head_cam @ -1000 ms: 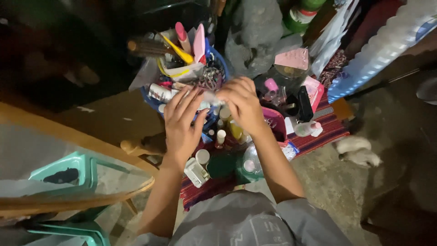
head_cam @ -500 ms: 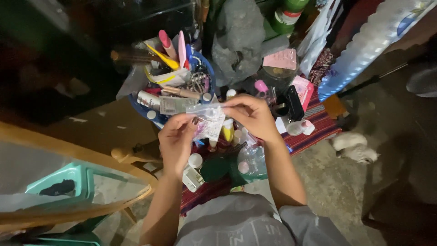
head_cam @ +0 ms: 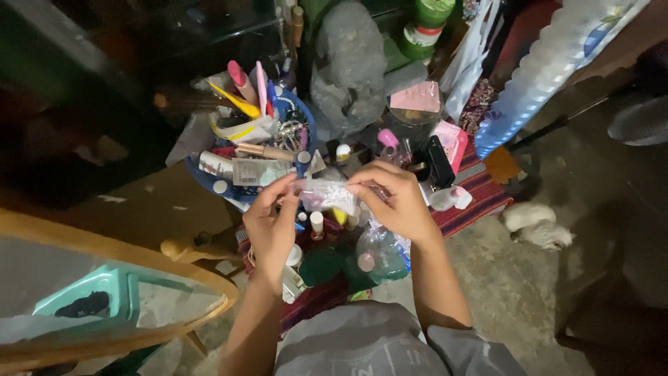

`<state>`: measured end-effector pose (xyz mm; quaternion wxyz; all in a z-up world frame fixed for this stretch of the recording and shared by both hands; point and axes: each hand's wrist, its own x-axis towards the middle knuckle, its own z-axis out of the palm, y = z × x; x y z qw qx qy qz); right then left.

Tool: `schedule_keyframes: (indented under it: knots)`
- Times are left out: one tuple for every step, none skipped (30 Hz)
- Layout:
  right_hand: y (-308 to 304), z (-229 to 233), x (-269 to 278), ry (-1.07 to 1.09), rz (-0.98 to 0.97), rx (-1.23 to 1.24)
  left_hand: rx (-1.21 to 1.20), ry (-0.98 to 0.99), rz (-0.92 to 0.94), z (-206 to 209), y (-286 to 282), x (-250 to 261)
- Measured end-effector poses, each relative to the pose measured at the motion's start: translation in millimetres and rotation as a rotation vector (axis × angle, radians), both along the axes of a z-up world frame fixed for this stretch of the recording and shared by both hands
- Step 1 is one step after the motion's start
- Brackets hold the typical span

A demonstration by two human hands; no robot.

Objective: The person sorts through various items on a cluttered table, including bottles, a pouch, and small packages. They open a pouch, remove items, and place them into a blue basket. The person also handles a green packet and a plastic bag, moving items around the table.

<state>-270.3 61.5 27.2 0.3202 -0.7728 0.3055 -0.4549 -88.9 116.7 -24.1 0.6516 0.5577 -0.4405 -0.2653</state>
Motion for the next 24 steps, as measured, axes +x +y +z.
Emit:
schedule_keyframes:
  knots:
    - [-1,0,-1,0.001,-0.004,0.003,0.003,0.001,-0.004,2,-2,0]
    - [-1,0,-1,0.021,-0.01,-0.022,-0.104,-0.164,-0.038,5,-3,0]
    - [-2,0,-2,0.041,-0.016,-0.048,-0.214,-0.33,-0.074,7,-5,0]
    - [-3,-6,-2,0.041,-0.021,-0.047,-0.214,-0.329,-0.079,7,-7,0]
    - [-4,-11,-3,0.045,-0.01,-0.053,-0.265,-0.403,-0.118,7,-9,-1]
    - [-5,-15,-4,0.048,0.001,-0.059,-0.316,-0.477,-0.157,7,-11,-2]
    - [-3,-13,-1,0.049,0.001,-0.057,-0.314,-0.476,-0.157,8,-12,-4]
    - [-1,-10,2,0.038,0.016,-0.058,-0.311,-0.466,-0.18,8,-12,-5]
    - [0,-6,5,0.025,0.031,-0.061,-0.311,-0.458,-0.201,9,-14,-6]
    - [1,-5,5,0.024,0.032,-0.062,-0.311,-0.459,-0.2,6,-14,-5]
    - [2,-4,6,-0.011,0.045,-0.032,-0.313,-0.415,-0.222,3,-15,-4]
    - [3,-2,6,-0.047,0.057,-0.002,-0.315,-0.371,-0.244,0,-15,-4]
    - [3,-10,6,-0.046,0.056,-0.003,-0.316,-0.37,-0.245,-1,-13,-4]
    - [3,-17,7,-0.052,0.074,0.012,-0.307,-0.337,-0.245,-1,-12,-4]
    - [2,-25,8,-0.057,0.093,0.027,-0.299,-0.304,-0.244,-2,-10,-4]
    - [3,-30,6,-0.056,0.093,0.025,-0.301,-0.303,-0.243,-1,-8,-5]
    - [3,-35,5,-0.031,0.081,0.026,-0.244,-0.289,-0.236,1,-6,-6]
    - [4,-40,4,-0.005,0.069,0.027,-0.188,-0.275,-0.229,2,-4,-6]
    - [4,-43,4,-0.005,0.072,0.027,-0.187,-0.274,-0.227,1,0,-8]
    - [4,-46,5,-0.05,0.074,0.089,-0.131,-0.132,-0.247,0,3,-10]
    - [4,-49,5,-0.096,0.075,0.151,-0.073,0.009,-0.266,0,6,-12]
    - [4,-49,5,-0.096,0.078,0.152,-0.073,0.009,-0.264,-4,5,-11]
    - [4,-50,5,-0.154,0.102,0.273,-0.024,0.109,-0.28,-10,6,-11]
    - [5,-50,4,-0.213,0.125,0.394,0.025,0.21,-0.295,-15,6,-10]
